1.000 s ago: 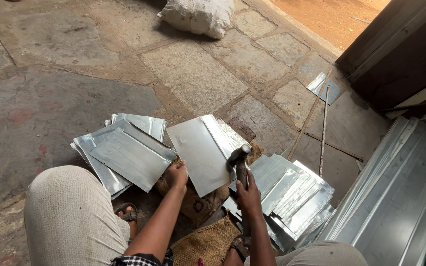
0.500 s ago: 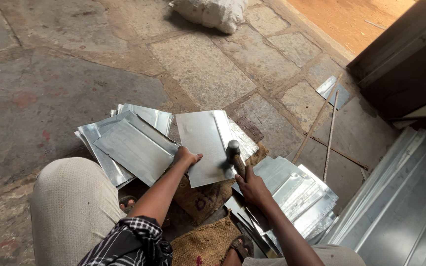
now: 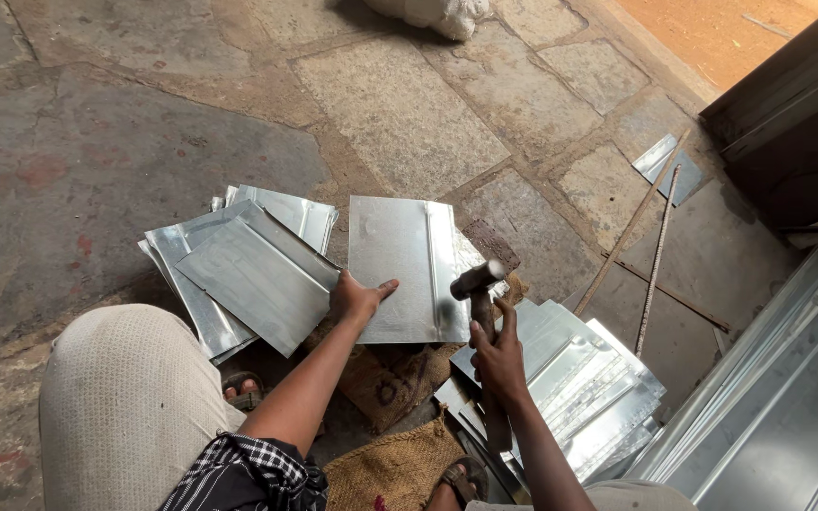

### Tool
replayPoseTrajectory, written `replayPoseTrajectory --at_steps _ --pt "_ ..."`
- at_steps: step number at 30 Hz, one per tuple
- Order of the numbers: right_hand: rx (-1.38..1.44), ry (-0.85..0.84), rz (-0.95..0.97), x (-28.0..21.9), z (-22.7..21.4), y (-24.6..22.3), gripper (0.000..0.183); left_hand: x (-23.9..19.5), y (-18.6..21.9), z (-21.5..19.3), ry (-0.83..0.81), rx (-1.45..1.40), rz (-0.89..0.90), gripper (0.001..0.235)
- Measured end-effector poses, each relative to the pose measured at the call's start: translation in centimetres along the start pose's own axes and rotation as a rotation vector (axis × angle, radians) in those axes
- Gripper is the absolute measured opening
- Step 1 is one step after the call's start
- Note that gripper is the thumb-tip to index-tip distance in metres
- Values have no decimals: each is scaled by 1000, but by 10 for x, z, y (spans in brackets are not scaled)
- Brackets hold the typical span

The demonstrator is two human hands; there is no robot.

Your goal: The person picks up metal sheets one at a time, places them on a metal block, and uses a hammer to flatten or shape them.

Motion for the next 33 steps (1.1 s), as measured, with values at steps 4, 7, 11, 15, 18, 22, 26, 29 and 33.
replayPoseTrajectory --at_steps 4,7,11,15,18,22,26,29,33 --pt "-201 119 -223 0 -11 -21 69 12 -4 -27 4 -9 43 111" --pt "-236 205 -501 -4 -16 -34 71 15 -6 -36 26 -2 65 109" --pt "-164 247 -613 -27 -17 -54 71 16 -20 -48 19 -9 119 104" --pt "-103 257 -745 -32 0 -62 69 13 -26 -55 -11 -16 80 100" --pt "-226 101 -526 -14 25 -49 68 5 -28 -56 -25 -4 67 101" --pt "-248 -13 -313 -3 27 -39 67 -1 -23 -54 -26 -5 27 103" --pt "-156 97 -332 -19 7 -47 69 -3 -22 -55 33 46 65 106" --pt "-118 159 -556 -24 17 -45 68 -4 -21 -52 1 10 21 103" --pt "-287 -72 -243 -15 27 -32 70 -7 -15 -52 43 32 48 105"
Point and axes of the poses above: each hand's wrist, its own x-axis towards the middle knuckle, its own z-axis out of the palm, y = z × x, the point moved 2 cm from there along x, towards the middle knuckle, and after that the axes turned 8 degrees about -x, right-handed, at the moved point
